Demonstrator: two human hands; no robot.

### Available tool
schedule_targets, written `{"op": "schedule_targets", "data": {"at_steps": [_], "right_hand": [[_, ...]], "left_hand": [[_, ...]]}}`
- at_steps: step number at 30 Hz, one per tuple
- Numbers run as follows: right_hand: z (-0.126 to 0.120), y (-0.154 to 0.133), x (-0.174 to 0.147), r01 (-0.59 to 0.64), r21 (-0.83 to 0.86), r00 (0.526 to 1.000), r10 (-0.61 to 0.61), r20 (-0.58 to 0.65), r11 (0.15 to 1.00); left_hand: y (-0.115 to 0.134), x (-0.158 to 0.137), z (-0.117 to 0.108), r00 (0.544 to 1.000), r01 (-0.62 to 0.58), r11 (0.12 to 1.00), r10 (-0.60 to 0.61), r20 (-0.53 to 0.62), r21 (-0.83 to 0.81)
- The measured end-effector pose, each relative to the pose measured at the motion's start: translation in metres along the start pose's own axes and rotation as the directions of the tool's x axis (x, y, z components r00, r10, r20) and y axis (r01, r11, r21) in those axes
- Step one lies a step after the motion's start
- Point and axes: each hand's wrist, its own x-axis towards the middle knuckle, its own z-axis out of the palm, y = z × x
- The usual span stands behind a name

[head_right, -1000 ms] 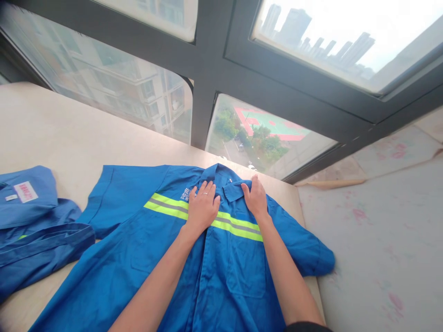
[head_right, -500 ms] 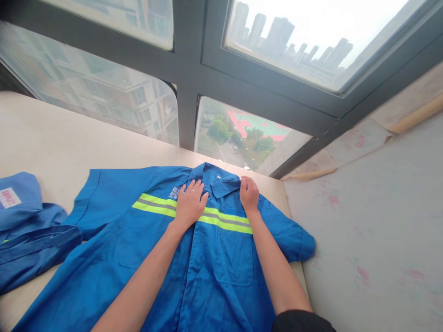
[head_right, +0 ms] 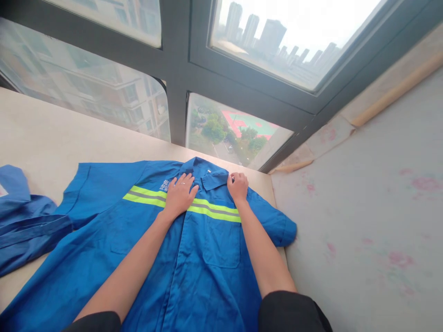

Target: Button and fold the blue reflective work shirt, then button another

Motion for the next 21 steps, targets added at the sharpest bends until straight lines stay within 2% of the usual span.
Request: {"op": "schedule_targets", "data": {"at_steps": [6, 11, 15, 21], "right_hand": [[-0.006, 0.019, -0.018, 0.060, -0.045, 0.998, -0.058, 0.032, 0.997], [-0.004, 0.031, -0.028, -0.046, -0.201, 0.999, 0.041, -0.027, 0.979], [-0.004, 0.028, -0.029, -0.071, -0.318, 0.997, 0.066, -0.028, 0.946], [-0.012, 0.008, -0.028, 0.047, -0.376, 0.999, -0.037, 0.032, 0.925]], "left_hand": [[-0.002, -0.008, -0.003, 0.998, -0.064, 0.995, 0.063, 0.021, 0.074], [-0.014, -0.021, -0.010, 0.994, -0.098, 0.977, 0.087, 0.068, 0.188], [-0.021, -0.026, -0.014, 0.996, -0.077, 0.973, 0.063, 0.071, 0.218], [-0.017, -0.023, -0.017, 0.998, -0.048, 0.978, 0.038, 0.052, 0.203]]}}
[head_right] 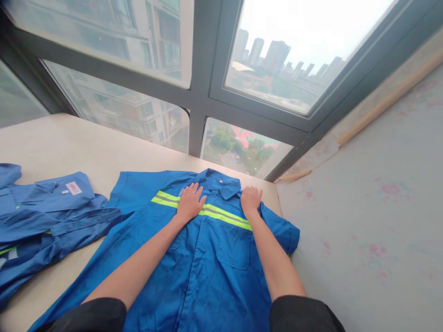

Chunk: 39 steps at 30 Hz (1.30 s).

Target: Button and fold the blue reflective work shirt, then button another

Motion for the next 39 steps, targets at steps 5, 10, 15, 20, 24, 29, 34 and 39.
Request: {"op": "schedule_targets", "data": {"at_steps": [5, 10, 15, 20, 24, 29, 34, 39], "right_hand": [[-0.011, -0.013, 0.004, 0.084, 0.069, 0.994, -0.088, 0.065, 0.994], [-0.020, -0.019, 0.002, -0.075, 0.169, 0.995, 0.061, 0.084, 0.983], [-0.022, -0.033, 0.025, -0.227, 0.327, 0.973, 0.203, 0.106, 0.917], [-0.013, -0.051, 0.053, -0.282, 0.452, 0.960, 0.249, 0.132, 0.846], [0.001, -0.048, 0.043, -0.277, 0.567, 0.958, 0.272, 0.096, 0.775], [0.018, -0.030, 0.011, -0.259, 0.679, 0.948, 0.315, 0.043, 0.687], [0.025, -0.019, -0.007, -0.228, 0.719, 0.935, 0.353, -0.026, 0.657], [0.030, -0.017, -0.004, -0.226, 0.703, 0.935, 0.352, -0.036, 0.674]], "left_hand": [[0.000, 0.003, -0.002, 0.999, 0.030, 0.997, -0.031, -0.019, -0.067], [-0.001, 0.002, -0.004, 0.999, 0.028, 0.993, -0.032, -0.035, -0.115], [0.004, -0.005, -0.012, 0.999, 0.047, 0.995, -0.047, 0.003, -0.092], [-0.002, 0.023, -0.037, 0.991, 0.120, 0.989, -0.113, 0.069, -0.092], [-0.016, 0.076, -0.062, 0.989, 0.148, 0.981, -0.146, 0.022, -0.129], [-0.007, 0.129, -0.057, 0.995, 0.012, 0.990, 0.002, 0.099, -0.142], [0.002, 0.151, -0.022, 0.972, -0.064, 0.993, 0.085, 0.218, -0.102], [-0.024, 0.164, -0.002, 0.965, 0.113, 0.991, -0.094, 0.246, -0.065]]}}
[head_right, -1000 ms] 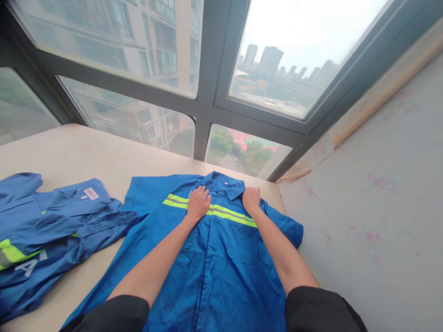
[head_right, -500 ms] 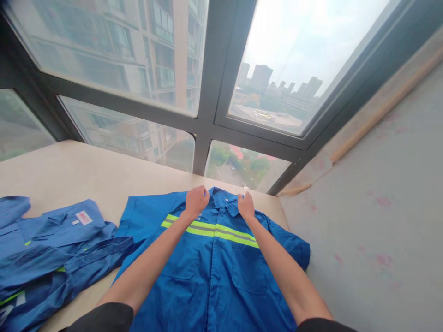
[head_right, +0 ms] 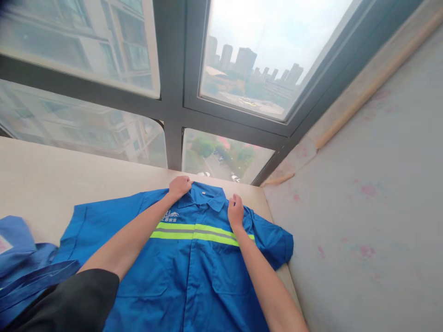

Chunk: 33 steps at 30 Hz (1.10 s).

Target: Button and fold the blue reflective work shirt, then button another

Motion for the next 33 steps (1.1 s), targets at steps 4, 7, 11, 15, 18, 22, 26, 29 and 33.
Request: {"op": "schedule_targets", "data": {"at_steps": [4, 7, 11, 15, 18, 22, 26, 29, 33], "right_hand": [[0.003, -0.002, -0.002, 0.044, -0.056, 0.999, -0.043, 0.027, 0.997], [0.000, -0.011, -0.009, 0.207, -0.161, 0.978, -0.204, 0.038, 0.965], [-0.006, -0.025, -0.015, 0.465, -0.239, 0.883, -0.429, 0.189, 0.852], [-0.002, -0.030, -0.012, 0.451, -0.328, 0.865, -0.316, 0.390, 0.830], [0.003, -0.029, -0.007, 0.409, -0.384, 0.866, -0.219, 0.450, 0.828], [0.006, -0.029, -0.004, 0.394, -0.400, 0.859, -0.176, 0.481, 0.828], [0.006, -0.030, -0.002, 0.384, -0.404, 0.854, -0.153, 0.497, 0.830], [0.007, -0.033, -0.002, 0.372, -0.409, 0.862, -0.146, 0.485, 0.834], [0.008, -0.039, -0.007, 0.343, -0.471, 0.907, -0.157, 0.390, 0.813]], "left_hand": [[-0.003, 0.003, 0.006, 0.995, 0.059, 0.998, -0.059, -0.076, -0.011], [0.011, -0.002, 0.008, 0.986, 0.058, 0.998, -0.061, -0.158, -0.021], [0.027, -0.017, 0.005, 0.967, -0.080, 0.997, 0.073, -0.244, -0.020], [0.025, -0.045, 0.013, 0.894, -0.364, 0.929, 0.368, -0.254, 0.067], [0.010, -0.069, 0.028, 0.919, -0.338, 0.933, 0.355, -0.173, 0.123], [-0.014, -0.091, 0.040, 0.955, -0.259, 0.956, 0.275, -0.112, 0.139], [-0.023, -0.105, 0.033, 0.972, -0.205, 0.968, 0.219, -0.084, 0.148], [-0.022, -0.124, 0.027, 0.984, -0.152, 0.970, 0.167, -0.062, 0.189], [-0.012, -0.167, 0.026, 0.994, -0.061, 0.967, 0.082, -0.077, 0.246]]}}
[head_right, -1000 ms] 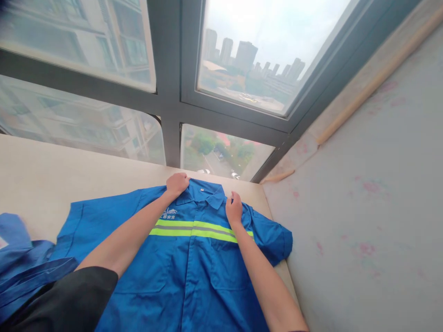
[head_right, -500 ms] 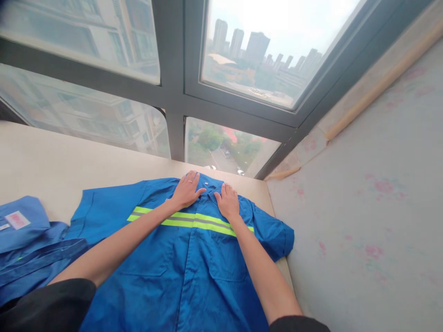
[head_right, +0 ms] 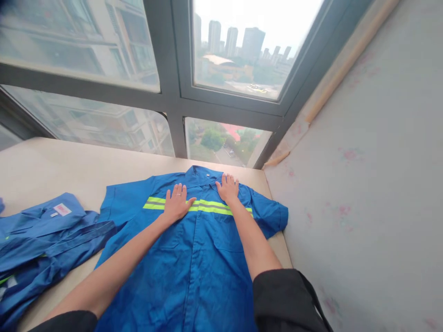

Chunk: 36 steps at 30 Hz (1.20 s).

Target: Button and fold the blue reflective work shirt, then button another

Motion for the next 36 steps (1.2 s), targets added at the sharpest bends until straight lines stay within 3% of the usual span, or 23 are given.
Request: {"op": "schedule_targets", "data": {"at_steps": [7, 10, 14, 18, 22, 29, 36], "right_hand": [[-0.015, -0.011, -0.014, -0.076, 0.040, 0.995, 0.078, -0.056, 0.996], [-0.027, -0.012, -0.040, 0.014, 0.076, 1.000, -0.012, -0.028, 0.997], [-0.042, -0.013, -0.114, 0.208, 0.182, 0.978, -0.198, -0.071, 0.961], [-0.048, -0.005, -0.205, 0.280, 0.207, 0.959, -0.263, -0.106, 0.937], [-0.046, 0.011, -0.258, 0.180, 0.139, 0.984, -0.179, -0.018, 0.974], [-0.052, 0.019, -0.261, 0.161, 0.086, 0.985, -0.165, 0.049, 0.983], [-0.054, 0.056, -0.260, 0.061, -0.031, 0.996, -0.059, 0.064, 0.998]], "left_hand": [[0.050, -0.101, -0.020, 0.991, 0.099, 0.995, -0.100, -0.087, -0.015], [0.061, -0.149, -0.023, 0.993, 0.097, 0.995, -0.099, -0.066, -0.028], [0.048, -0.194, -0.017, 0.995, 0.053, 0.999, -0.052, -0.081, 0.009], [0.031, -0.206, -0.016, 0.995, 0.005, 1.000, -0.004, -0.103, 0.011], [0.030, -0.200, -0.018, 0.993, -0.001, 1.000, 0.002, -0.116, 0.002], [0.025, -0.202, -0.019, 0.997, -0.019, 0.999, 0.022, -0.078, 0.033], [-0.023, -0.224, -0.028, 0.999, -0.022, 0.998, 0.024, -0.035, 0.059]]}}
